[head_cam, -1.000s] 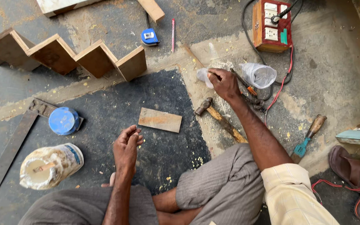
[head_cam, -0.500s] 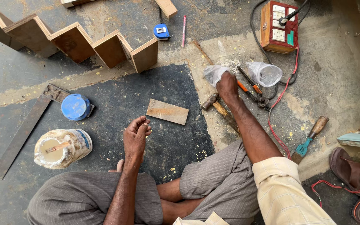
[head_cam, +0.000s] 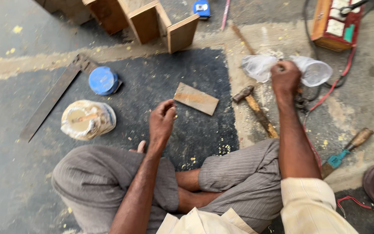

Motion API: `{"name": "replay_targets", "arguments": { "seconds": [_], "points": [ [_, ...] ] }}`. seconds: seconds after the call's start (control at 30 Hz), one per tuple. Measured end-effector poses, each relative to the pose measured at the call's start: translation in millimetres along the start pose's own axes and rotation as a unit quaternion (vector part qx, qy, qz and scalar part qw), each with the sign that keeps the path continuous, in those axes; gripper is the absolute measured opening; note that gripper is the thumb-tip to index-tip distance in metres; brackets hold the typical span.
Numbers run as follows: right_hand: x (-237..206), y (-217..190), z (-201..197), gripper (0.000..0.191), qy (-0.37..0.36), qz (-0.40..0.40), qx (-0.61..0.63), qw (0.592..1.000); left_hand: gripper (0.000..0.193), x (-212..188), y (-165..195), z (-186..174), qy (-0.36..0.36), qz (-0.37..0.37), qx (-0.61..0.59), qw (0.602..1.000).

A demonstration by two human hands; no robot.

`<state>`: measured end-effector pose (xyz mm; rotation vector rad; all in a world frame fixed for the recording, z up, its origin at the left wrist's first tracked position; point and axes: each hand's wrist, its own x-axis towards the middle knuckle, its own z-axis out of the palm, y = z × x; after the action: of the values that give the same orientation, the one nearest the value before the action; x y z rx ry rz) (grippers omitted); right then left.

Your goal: The person sits cross-legged on the workshop floor and hammers small wooden pieces onto a zigzag wooden assembly, positioning each piece by hand and driving nails with a hammer. They pick up nails from a plastic bag, place a piece against the structure, and hammer it in place, repeating for several pieces.

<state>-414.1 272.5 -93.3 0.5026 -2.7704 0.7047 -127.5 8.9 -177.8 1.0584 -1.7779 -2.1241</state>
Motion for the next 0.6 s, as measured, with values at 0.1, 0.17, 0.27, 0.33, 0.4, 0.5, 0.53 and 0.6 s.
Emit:
{"name": "replay_targets", "arguments": {
  "seconds": [0.1,0.17,0.27,0.33,0.4,0.5,0.53,0.6],
  "points": [
    [-46.2,-23.7,-0.4,0.008,-0.102,0.209,0.305,0.924,0.030,-10.0,-7.3,19.0,-0.015,0.096,0.078,0.992],
    [-95.0,-55.6,26.0,0.012,-0.227,0.269,0.441,0.825,0.027,-20.6,-13.1,38.2,-0.063,0.117,0.025,0.991],
    [-150.6,-87.4,53.3,0.016,-0.354,0.320,0.563,0.674,0.022,-31.5,-21.4,51.6,-0.088,0.055,-0.068,0.992],
    [-162.6,-95.9,62.5,0.016,-0.377,0.345,0.607,0.609,0.018,-32.5,-24.9,50.0,-0.084,0.022,-0.119,0.989],
    [-165.8,-99.7,66.8,0.015,-0.402,0.357,0.610,0.583,0.016,-30.1,-26.1,45.0,-0.077,0.013,-0.160,0.984],
    [-165.8,-104.1,70.7,0.016,-0.416,0.359,0.620,0.560,0.015,-25.4,-24.7,41.5,-0.087,0.053,-0.122,0.987],
    [-166.3,-106.2,72.2,0.017,-0.418,0.358,0.623,0.555,0.015,-23.9,-24.0,41.5,-0.088,0.034,-0.141,0.986],
    [-162.3,-106.4,69.5,0.021,-0.425,0.347,0.577,0.605,0.016,-19.9,-22.6,40.4,-0.089,-0.005,-0.178,0.980]
  ]
}}
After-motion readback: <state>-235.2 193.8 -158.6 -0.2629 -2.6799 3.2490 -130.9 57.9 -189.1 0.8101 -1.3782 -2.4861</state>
